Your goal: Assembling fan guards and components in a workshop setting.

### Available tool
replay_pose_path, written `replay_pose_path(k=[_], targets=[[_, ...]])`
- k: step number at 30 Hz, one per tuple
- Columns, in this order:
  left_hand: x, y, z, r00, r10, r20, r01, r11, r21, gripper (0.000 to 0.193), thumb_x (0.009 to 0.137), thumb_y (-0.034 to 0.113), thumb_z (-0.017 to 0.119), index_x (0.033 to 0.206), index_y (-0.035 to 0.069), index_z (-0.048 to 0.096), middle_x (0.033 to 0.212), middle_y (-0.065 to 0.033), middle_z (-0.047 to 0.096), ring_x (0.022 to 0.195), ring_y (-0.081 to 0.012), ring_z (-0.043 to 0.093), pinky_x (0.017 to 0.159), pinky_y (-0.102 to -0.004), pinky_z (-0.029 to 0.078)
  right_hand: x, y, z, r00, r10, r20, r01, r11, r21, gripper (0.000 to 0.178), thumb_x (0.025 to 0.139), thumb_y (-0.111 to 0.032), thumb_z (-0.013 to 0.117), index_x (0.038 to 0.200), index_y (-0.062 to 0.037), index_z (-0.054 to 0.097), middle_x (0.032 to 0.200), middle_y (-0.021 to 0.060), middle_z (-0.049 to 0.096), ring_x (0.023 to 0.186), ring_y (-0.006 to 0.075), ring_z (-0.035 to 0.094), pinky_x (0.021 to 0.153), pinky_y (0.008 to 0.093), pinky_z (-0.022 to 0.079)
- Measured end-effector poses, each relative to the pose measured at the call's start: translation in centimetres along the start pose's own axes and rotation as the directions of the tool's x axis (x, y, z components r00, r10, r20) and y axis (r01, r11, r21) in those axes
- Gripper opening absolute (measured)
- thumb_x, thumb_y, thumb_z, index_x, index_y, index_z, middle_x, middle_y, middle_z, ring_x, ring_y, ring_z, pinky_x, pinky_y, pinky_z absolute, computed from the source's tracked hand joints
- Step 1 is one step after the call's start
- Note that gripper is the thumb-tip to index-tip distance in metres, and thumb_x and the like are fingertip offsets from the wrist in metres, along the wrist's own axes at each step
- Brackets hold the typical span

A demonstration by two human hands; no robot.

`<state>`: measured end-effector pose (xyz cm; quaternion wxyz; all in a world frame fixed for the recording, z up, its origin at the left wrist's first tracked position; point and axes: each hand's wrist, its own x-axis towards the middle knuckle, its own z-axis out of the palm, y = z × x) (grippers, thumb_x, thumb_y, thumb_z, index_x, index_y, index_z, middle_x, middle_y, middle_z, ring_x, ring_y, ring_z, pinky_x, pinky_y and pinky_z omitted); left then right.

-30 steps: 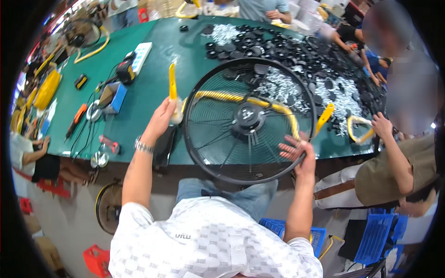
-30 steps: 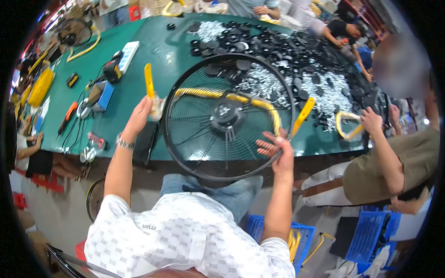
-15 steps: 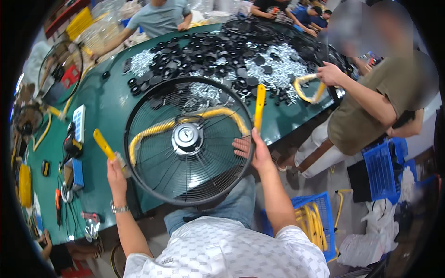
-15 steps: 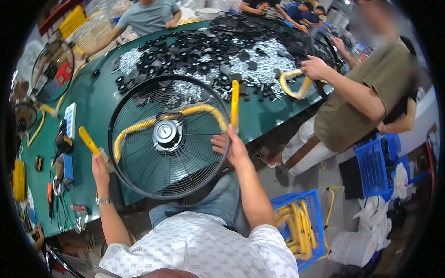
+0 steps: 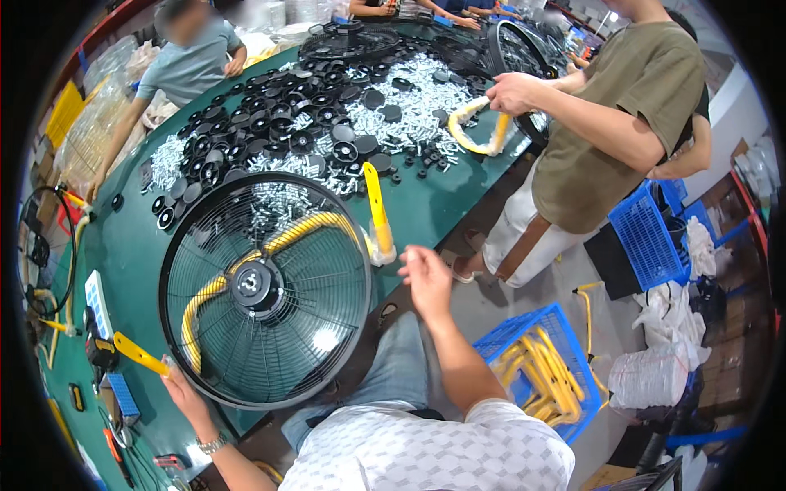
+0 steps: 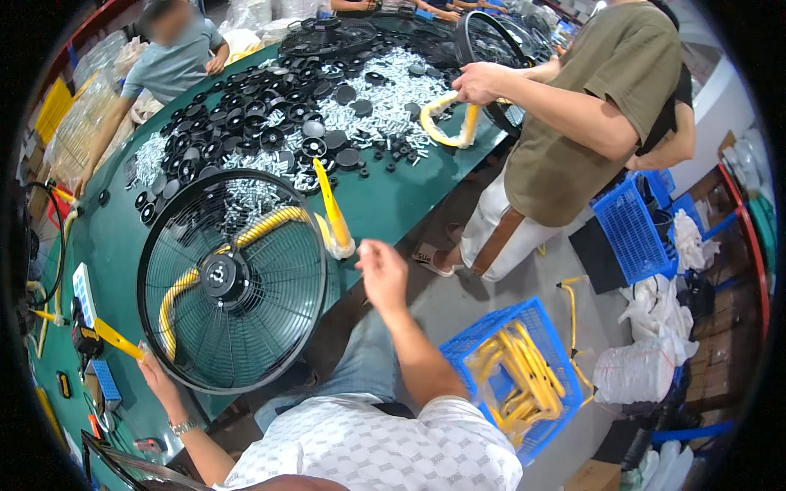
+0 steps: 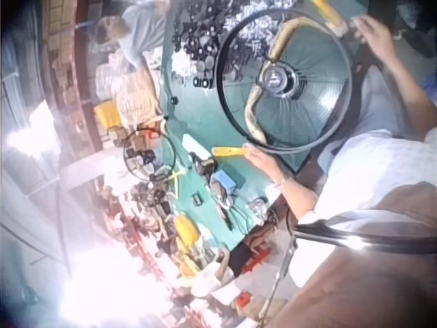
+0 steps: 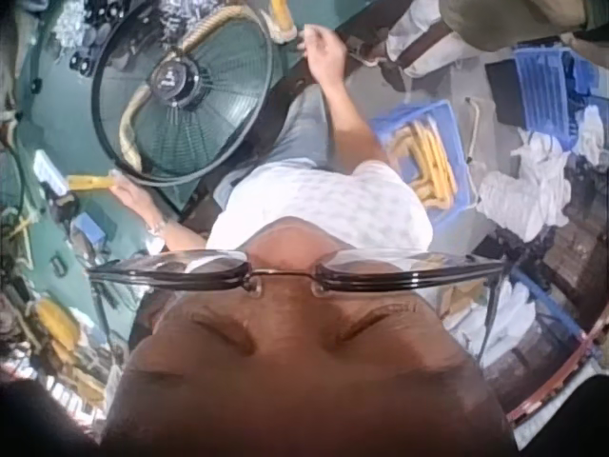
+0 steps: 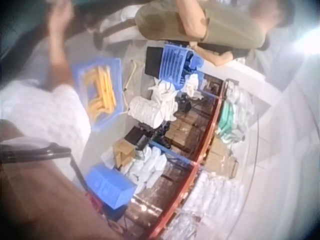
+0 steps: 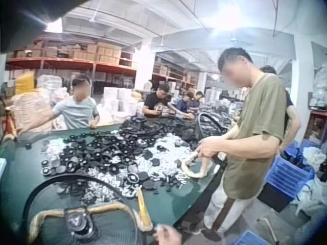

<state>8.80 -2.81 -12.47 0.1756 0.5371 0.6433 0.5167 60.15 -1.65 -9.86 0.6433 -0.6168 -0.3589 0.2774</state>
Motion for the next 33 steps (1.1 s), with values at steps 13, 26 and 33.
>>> replay_pose_path(k=[13,26,33], targets=[[-0.7,-0.4,0.2,0.991,-0.133,0.012,0.132,0.955,-0.268,0.047,0.106,0.025,0.040,0.141,-0.005,0.038,0.142,-0.0128,0.045,0.129,-0.0201,0.041,0.112,-0.0338,0.026,21.5,9.2,8.6,0.783,-0.267,0.561,0.610,0.502,-0.613,0.051,0.076,-0.024,0.078,0.118,-0.0028,0.060,0.116,0.0188,0.062,0.111,0.0368,0.057,0.097,0.0426,0.046],[-0.8,0.0,0.4,0.990,-0.143,0.002,0.138,0.952,-0.274,0.046,0.106,0.024,0.038,0.142,-0.005,0.036,0.143,-0.0133,0.043,0.130,-0.0206,0.040,0.112,-0.0340,0.026,22.6,8.6,8.0,0.876,0.349,0.334,-0.453,0.833,0.318,0.029,0.089,-0.025,0.066,0.109,-0.0036,0.066,0.084,0.0054,0.065,0.078,0.0197,0.065,0.067,0.0324,0.055],[-0.8,-0.2,0.5,0.989,-0.145,0.004,0.140,0.948,-0.286,0.046,0.106,0.024,0.038,0.142,-0.005,0.036,0.143,-0.0128,0.043,0.128,-0.0199,0.041,0.111,-0.0334,0.028,23.6,9.2,10.3,0.831,-0.195,0.521,0.494,0.687,-0.532,0.036,0.084,-0.031,0.071,0.109,-0.0052,0.070,0.092,0.0152,0.069,0.087,0.0284,0.066,0.082,0.0374,0.051]])
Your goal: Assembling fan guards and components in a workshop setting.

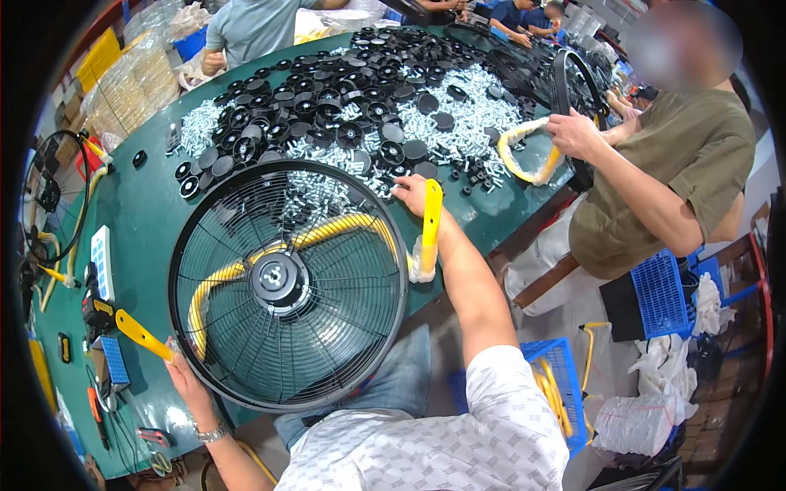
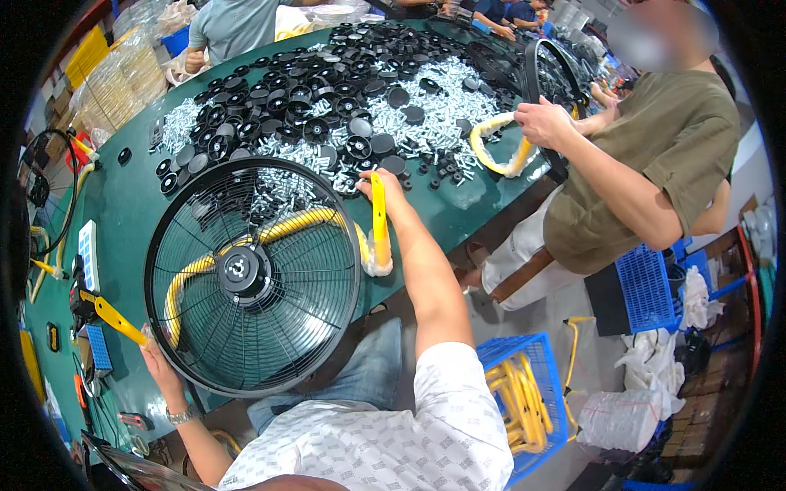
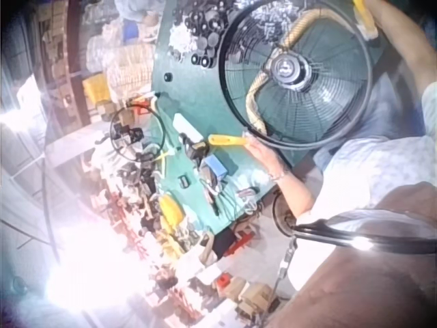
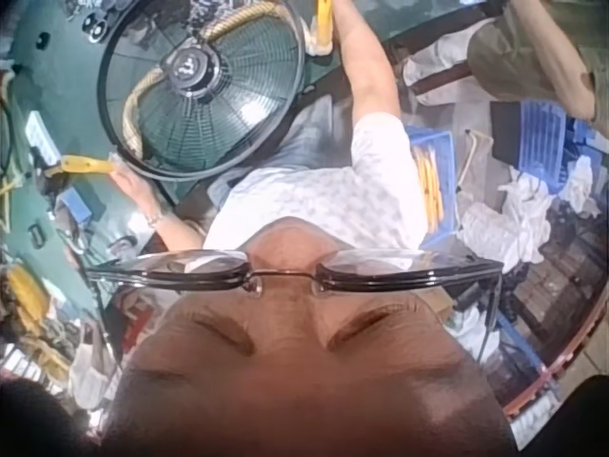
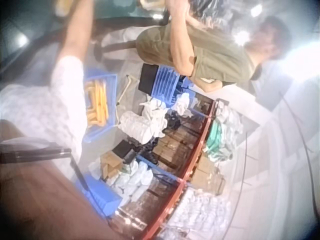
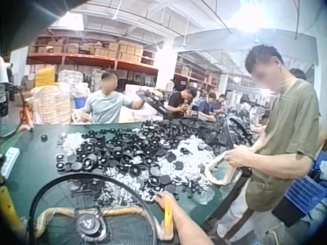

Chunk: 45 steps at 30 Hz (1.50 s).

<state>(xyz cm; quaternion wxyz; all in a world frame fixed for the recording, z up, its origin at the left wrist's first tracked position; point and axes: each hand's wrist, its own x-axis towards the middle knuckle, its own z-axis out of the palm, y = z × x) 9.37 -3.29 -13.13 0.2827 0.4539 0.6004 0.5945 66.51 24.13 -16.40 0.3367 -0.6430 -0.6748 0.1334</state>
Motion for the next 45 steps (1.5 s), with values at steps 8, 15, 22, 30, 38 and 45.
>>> replay_pose_path(k=[8,15,22,30,38,45], targets=[[-0.1,0.2,0.0,1.000,0.017,0.004,-0.018,0.998,0.055,0.047,0.106,0.024,0.038,0.142,-0.005,0.036,0.143,-0.0135,0.043,0.129,-0.0206,0.041,0.111,-0.0339,0.028,-0.3,0.0,-1.6,0.939,0.342,0.030,-0.184,0.426,0.886,0.027,0.090,-0.023,0.064,0.106,-0.0014,0.067,0.096,0.0100,0.071,0.062,0.0105,0.058,0.052,0.0254,0.046],[-0.1,0.5,0.2,1.000,0.025,0.004,-0.026,0.996,0.085,0.047,0.106,0.025,0.038,0.142,-0.006,0.036,0.143,-0.0144,0.043,0.131,-0.0217,0.039,0.112,-0.0350,0.026,0.1,-0.5,-1.7,0.964,0.226,0.144,-0.228,0.974,-0.001,0.031,0.084,-0.022,0.064,0.108,-0.0037,0.066,0.087,0.0139,0.071,0.081,0.0262,0.066,0.074,0.0374,0.052],[-0.2,1.1,0.5,1.000,0.029,-0.001,-0.029,0.994,0.104,0.048,0.106,0.026,0.038,0.142,-0.005,0.036,0.144,-0.0149,0.043,0.132,-0.0221,0.040,0.113,-0.0355,0.026,2.4,-1.1,-0.7,0.979,0.169,0.116,-0.111,0.914,-0.390,0.027,0.077,-0.022,0.065,0.097,-0.0055,0.070,0.093,0.0210,0.070,0.094,0.0386,0.067,0.085,0.0455,0.052],[-0.3,1.1,0.7,0.995,0.099,-0.024,-0.094,0.980,0.175,0.048,0.106,0.028,0.039,0.141,-0.006,0.040,0.141,-0.0138,0.047,0.131,-0.0227,0.042,0.113,-0.0352,0.027,-0.6,2.4,-5.5,0.850,0.384,0.360,-0.487,0.312,0.816,0.020,0.090,-0.024,0.062,0.083,-0.0055,0.065,0.062,0.0015,0.056,0.047,0.0117,0.048,0.042,0.0253,0.036],[-0.1,1.4,0.3,0.999,-0.022,0.038,0.023,0.999,-0.023,0.044,0.106,0.024,0.040,0.139,-0.005,0.043,0.137,-0.0127,0.050,0.127,-0.0201,0.045,0.110,-0.0330,0.030,-14.4,-13.5,-16.7,0.991,0.073,0.110,-0.130,0.410,0.903,0.018,0.096,-0.019,0.057,0.103,-0.0031,0.058,0.078,0.0050,0.061,0.058,0.0088,0.053,0.044,0.0192,0.032],[-1.1,6.0,1.3,0.970,0.198,-0.140,-0.144,0.936,0.322,0.044,0.100,0.024,0.053,0.135,-0.002,0.047,0.110,-0.0086,0.058,0.100,-0.0178,0.055,0.090,-0.0295,0.044,-16.2,-29.3,-3.8,0.571,-0.416,0.708,0.472,0.872,0.132,0.022,0.090,-0.020,0.061,0.104,-0.0028,0.063,0.091,0.0160,0.069,0.086,0.0348,0.065,0.076,0.0426,0.051]])
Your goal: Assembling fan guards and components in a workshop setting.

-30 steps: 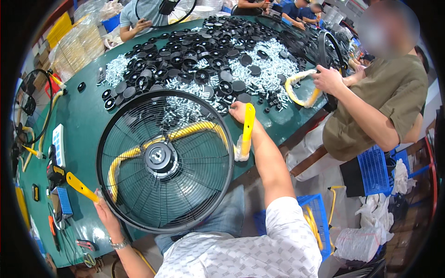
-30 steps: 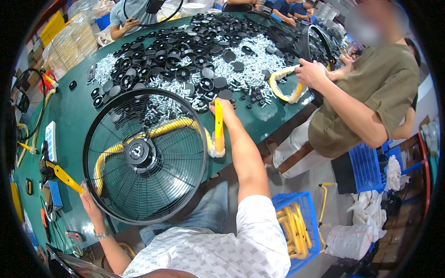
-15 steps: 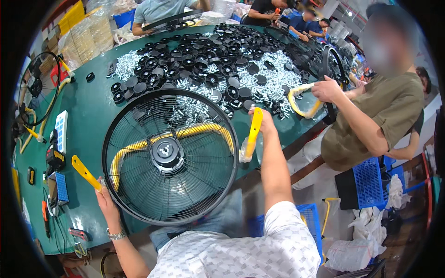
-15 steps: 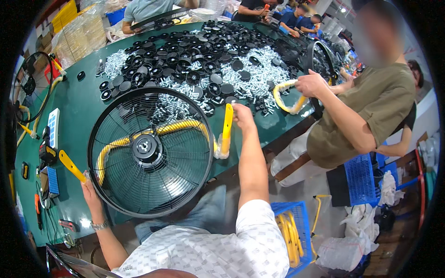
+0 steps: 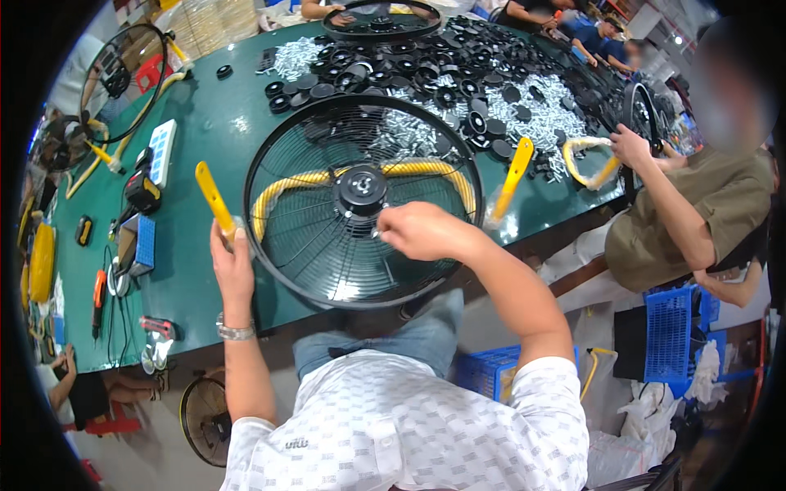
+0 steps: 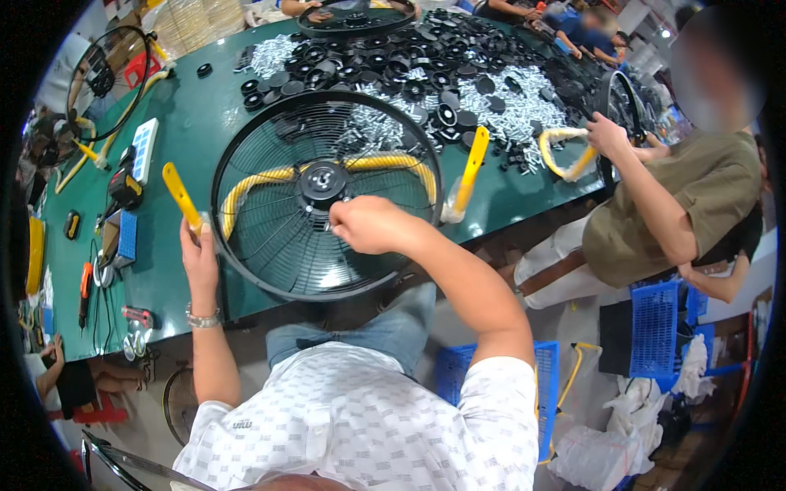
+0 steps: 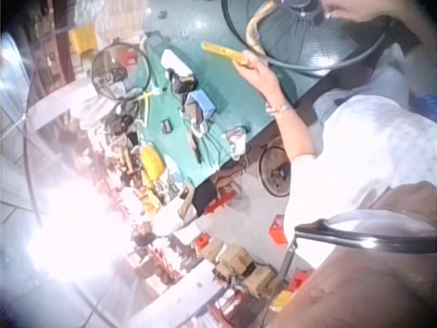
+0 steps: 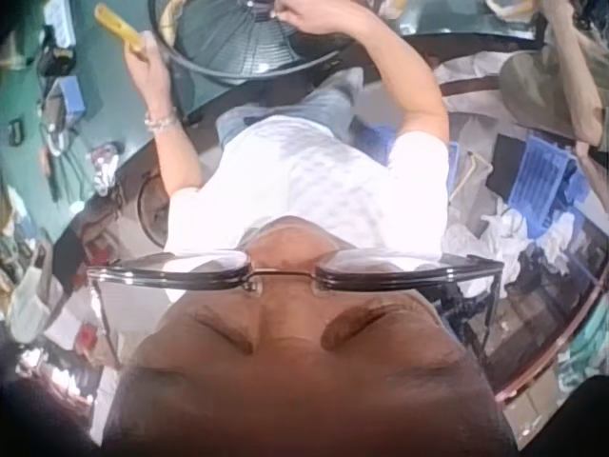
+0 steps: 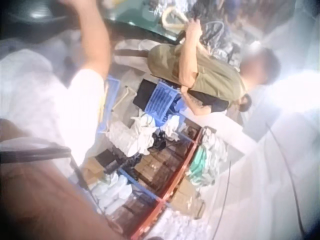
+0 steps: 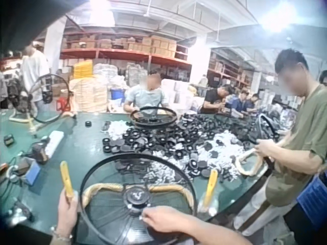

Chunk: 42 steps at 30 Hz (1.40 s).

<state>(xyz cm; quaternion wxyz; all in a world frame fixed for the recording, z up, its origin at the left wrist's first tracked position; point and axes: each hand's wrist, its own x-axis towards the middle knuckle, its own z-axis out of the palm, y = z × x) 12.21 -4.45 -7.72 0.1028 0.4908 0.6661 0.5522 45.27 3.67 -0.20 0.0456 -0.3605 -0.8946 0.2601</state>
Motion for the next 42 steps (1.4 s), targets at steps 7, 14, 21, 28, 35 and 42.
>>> replay_pose_path(k=[7,14,21,28,35,42], targets=[[-1.5,7.7,-1.4,0.874,0.289,0.391,-0.241,0.956,-0.168,0.032,0.090,0.011,0.065,0.120,0.001,0.059,0.111,-0.0130,0.064,0.099,-0.0228,0.063,0.089,-0.0355,0.049,4.5,-0.8,2.4,0.973,-0.055,0.223,0.048,0.998,0.039,0.033,0.090,-0.020,0.057,0.120,-0.0049,0.063,0.108,0.0178,0.068,0.104,0.0346,0.063,0.091,0.0422,0.050],[0.6,8.2,3.4,0.295,0.295,0.909,-0.592,0.803,-0.068,0.031,0.083,0.029,0.070,0.099,0.003,0.066,0.089,-0.0124,0.063,0.087,-0.0340,0.063,0.076,-0.0412,0.051,2.3,1.3,1.0,0.990,0.028,0.137,-0.050,0.986,0.157,0.037,0.083,-0.014,0.067,0.118,-0.0040,0.064,0.099,0.0126,0.071,0.094,0.0292,0.067,0.086,0.0381,0.052],[-0.6,9.8,8.0,0.196,0.108,0.975,-0.733,0.676,0.072,0.042,0.081,0.043,0.072,0.096,0.005,0.065,0.084,-0.0145,0.066,0.082,-0.0355,0.066,0.071,-0.0444,0.053,1.9,-0.7,3.1,0.993,0.043,0.111,-0.018,0.977,-0.211,0.036,0.078,-0.030,0.073,0.103,-0.0049,0.067,0.097,0.0159,0.068,0.096,0.0343,0.065,0.084,0.0424,0.051],[0.5,10.2,6.5,0.272,0.245,0.931,-0.696,0.717,0.014,0.029,0.080,0.026,0.071,0.099,0.005,0.064,0.094,-0.0139,0.067,0.086,-0.0337,0.066,0.075,-0.0439,0.053,2.6,-0.7,3.9,0.996,0.074,0.044,-0.060,0.963,-0.263,0.034,0.081,-0.031,0.070,0.104,-0.0062,0.066,0.096,0.0168,0.068,0.096,0.0347,0.065,0.083,0.0452,0.052],[-0.1,10.3,0.8,0.641,0.231,0.732,-0.162,0.973,-0.165,0.027,0.082,-0.001,0.067,0.108,-0.001,0.062,0.095,-0.0098,0.064,0.082,-0.0178,0.063,0.074,-0.0271,0.051,4.4,-1.7,5.0,0.997,0.079,0.014,-0.069,0.931,-0.360,0.023,0.079,-0.017,0.064,0.097,-0.0052,0.071,0.093,0.0165,0.069,0.091,0.0326,0.068,0.078,0.0433,0.054],[-1.9,5.1,-5.7,0.955,-0.092,0.281,0.240,0.795,-0.557,0.031,0.091,0.002,0.062,0.121,-0.004,0.060,0.108,-0.0069,0.061,0.091,-0.0117,0.059,0.078,-0.0235,0.050,6.8,-2.0,4.4,0.996,0.003,0.085,0.031,0.916,-0.399,0.019,0.072,-0.005,0.065,0.089,0.0007,0.072,0.097,0.0192,0.070,0.092,0.0332,0.069,0.077,0.0413,0.056]])
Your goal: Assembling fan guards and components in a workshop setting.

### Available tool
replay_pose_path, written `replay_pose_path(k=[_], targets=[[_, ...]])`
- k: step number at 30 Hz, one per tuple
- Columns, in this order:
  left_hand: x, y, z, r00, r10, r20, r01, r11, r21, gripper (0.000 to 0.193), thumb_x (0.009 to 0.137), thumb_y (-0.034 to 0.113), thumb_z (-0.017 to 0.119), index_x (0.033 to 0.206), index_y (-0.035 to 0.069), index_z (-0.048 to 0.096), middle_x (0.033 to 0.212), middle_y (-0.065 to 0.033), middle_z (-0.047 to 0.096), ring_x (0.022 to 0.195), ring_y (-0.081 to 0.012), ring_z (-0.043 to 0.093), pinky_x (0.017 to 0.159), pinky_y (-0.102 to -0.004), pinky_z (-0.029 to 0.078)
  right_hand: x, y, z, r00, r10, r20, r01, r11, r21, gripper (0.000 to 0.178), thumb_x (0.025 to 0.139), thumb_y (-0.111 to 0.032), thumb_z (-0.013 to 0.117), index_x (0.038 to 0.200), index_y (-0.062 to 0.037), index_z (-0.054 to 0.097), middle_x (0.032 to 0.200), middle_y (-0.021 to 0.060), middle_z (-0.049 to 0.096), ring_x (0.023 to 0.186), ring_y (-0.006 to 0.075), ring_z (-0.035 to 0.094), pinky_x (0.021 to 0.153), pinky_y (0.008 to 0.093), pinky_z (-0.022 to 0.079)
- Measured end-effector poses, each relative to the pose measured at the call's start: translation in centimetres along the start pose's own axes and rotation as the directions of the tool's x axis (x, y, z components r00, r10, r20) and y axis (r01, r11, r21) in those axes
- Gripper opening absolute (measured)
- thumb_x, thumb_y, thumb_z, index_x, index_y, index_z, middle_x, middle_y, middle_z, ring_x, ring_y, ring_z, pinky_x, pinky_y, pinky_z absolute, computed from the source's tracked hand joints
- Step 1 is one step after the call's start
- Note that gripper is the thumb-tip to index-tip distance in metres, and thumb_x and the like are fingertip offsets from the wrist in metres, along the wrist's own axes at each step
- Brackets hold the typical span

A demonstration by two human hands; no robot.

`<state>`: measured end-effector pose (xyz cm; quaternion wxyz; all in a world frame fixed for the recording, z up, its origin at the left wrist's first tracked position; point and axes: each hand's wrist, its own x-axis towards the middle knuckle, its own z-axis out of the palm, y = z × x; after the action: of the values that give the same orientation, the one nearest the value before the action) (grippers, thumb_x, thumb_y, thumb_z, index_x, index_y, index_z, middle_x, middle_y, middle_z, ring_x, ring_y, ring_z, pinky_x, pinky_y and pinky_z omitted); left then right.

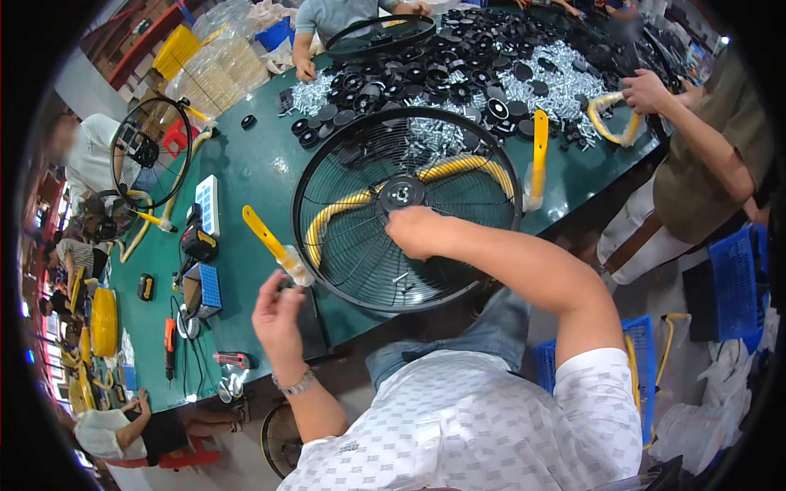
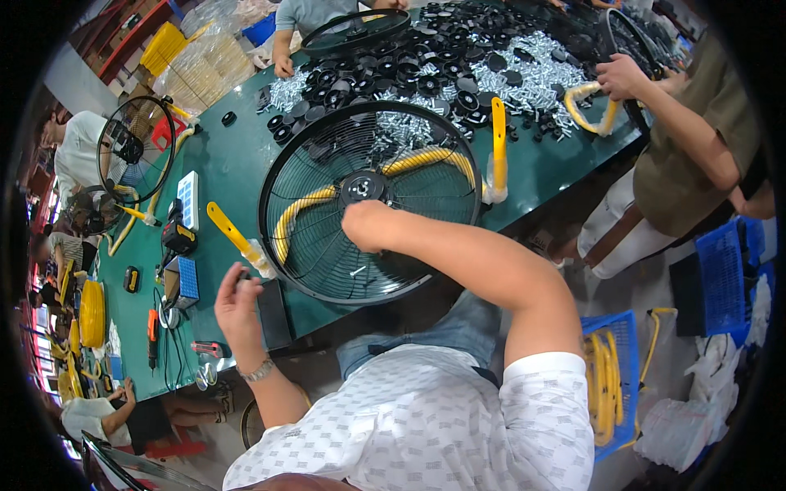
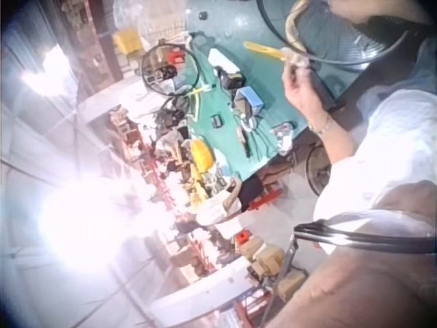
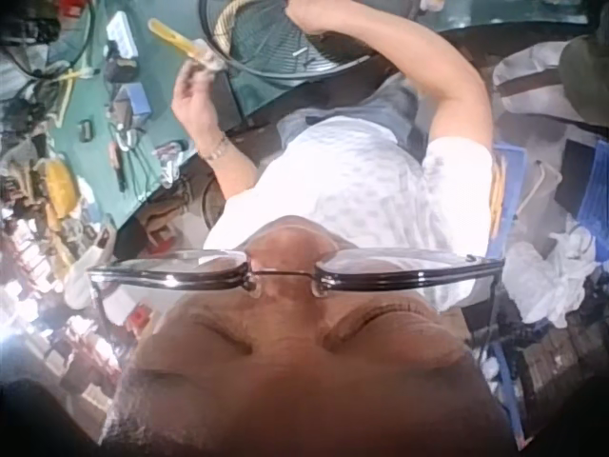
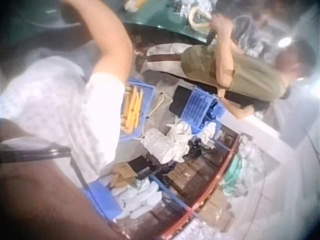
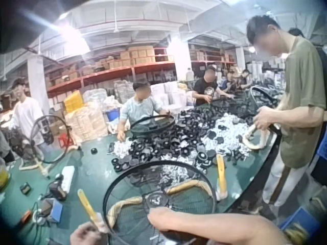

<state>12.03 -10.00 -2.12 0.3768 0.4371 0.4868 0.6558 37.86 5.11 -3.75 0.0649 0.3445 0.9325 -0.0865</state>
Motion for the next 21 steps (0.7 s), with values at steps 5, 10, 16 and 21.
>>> replay_pose_path(k=[5,10,16,21], targets=[[6.7,-1.6,-5.5,0.987,0.007,-0.161,0.010,0.994,0.106,0.034,0.098,0.013,0.056,0.127,-0.006,0.057,0.110,-0.0093,0.063,0.089,-0.0130,0.061,0.078,-0.0252,0.052,3.1,-2.4,-1.2,0.982,-0.075,-0.174,0.117,0.962,0.245,0.018,0.077,-0.008,0.064,0.093,-0.0002,0.067,0.097,0.0193,0.067,0.094,0.0357,0.066,0.080,0.0434,0.052],[12.1,-5.3,-6.4,0.900,-0.380,0.213,0.349,0.922,0.167,0.028,0.095,0.011,0.060,0.118,-0.005,0.061,0.103,-0.0071,0.066,0.083,-0.0126,0.063,0.075,-0.0261,0.052,6.9,-6.4,0.7,0.953,-0.040,-0.300,0.186,0.859,0.476,0.014,0.084,-0.014,0.062,0.092,-0.0024,0.064,0.089,0.0185,0.067,0.089,0.0378,0.064,0.080,0.0458,0.050],[13.7,-6.3,-4.6,0.898,-0.362,0.249,0.267,0.900,0.344,0.027,0.090,0.016,0.068,0.108,-0.004,0.066,0.088,-0.0040,0.067,0.075,-0.0114,0.061,0.065,-0.0248,0.049,13.8,-6.2,1.6,0.886,0.162,-0.435,0.111,0.835,0.539,0.018,0.081,-0.016,0.064,0.092,-0.0034,0.071,0.089,0.0185,0.069,0.087,0.0351,0.066,0.081,0.0436,0.051],[14.0,-6.1,-3.4,0.942,-0.267,0.205,0.182,0.916,0.357,0.029,0.090,0.018,0.069,0.109,-0.005,0.067,0.084,-0.0032,0.067,0.071,-0.0109,0.060,0.064,-0.0259,0.048,16.1,-6.8,1.4,0.903,0.149,-0.404,0.097,0.844,0.528,0.020,0.081,-0.017,0.064,0.095,-0.0049,0.072,0.089,0.0168,0.070,0.090,0.0342,0.066,0.083,0.0424,0.052]])
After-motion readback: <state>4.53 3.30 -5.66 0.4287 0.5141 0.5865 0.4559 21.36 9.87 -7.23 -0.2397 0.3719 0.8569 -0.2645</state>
